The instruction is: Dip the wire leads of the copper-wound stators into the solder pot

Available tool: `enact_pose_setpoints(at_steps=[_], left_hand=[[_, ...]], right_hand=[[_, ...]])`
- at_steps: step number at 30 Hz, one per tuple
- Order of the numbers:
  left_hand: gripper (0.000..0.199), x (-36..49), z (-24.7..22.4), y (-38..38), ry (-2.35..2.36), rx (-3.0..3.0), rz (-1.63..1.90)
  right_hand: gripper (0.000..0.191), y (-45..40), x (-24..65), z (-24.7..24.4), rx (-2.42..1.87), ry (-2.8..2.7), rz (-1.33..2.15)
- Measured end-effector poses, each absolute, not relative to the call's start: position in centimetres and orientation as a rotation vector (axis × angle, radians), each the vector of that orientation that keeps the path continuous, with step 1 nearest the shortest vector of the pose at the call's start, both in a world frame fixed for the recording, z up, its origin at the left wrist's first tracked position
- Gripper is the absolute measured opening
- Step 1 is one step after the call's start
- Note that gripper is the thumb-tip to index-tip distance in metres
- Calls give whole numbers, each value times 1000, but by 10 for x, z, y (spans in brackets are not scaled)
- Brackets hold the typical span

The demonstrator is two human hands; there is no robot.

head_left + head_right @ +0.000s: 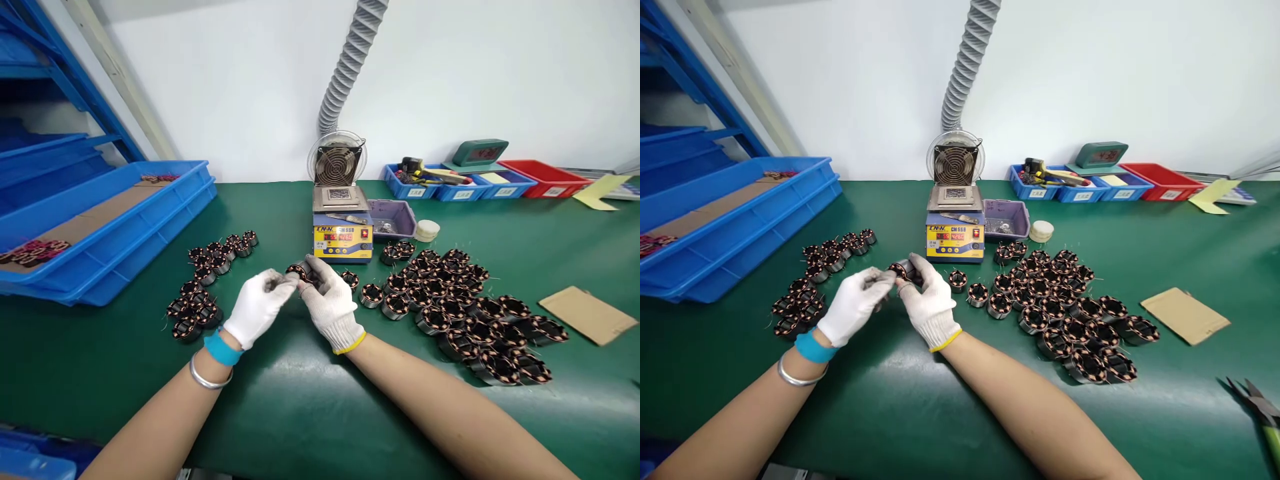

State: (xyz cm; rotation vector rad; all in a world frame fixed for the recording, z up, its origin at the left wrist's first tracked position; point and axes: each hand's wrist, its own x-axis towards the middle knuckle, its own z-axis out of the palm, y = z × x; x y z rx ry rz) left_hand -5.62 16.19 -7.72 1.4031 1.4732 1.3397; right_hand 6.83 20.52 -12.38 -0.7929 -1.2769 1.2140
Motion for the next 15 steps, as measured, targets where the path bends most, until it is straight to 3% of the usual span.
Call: enact_pose_setpoints(at_steps=[3,10,15], left_hand=[[25,-51,-73,156,1487,1365,1382],[21,-64,-74,158,1372,1071,2013],[32,-55,-104,174,1655,1331,1683]], right_hand=[[50,207,69,-125,-798,-1284,1199],[52,207,69,-118,-799,-1200,1254],[48,222,84,-95,-864,-1353,1058]])
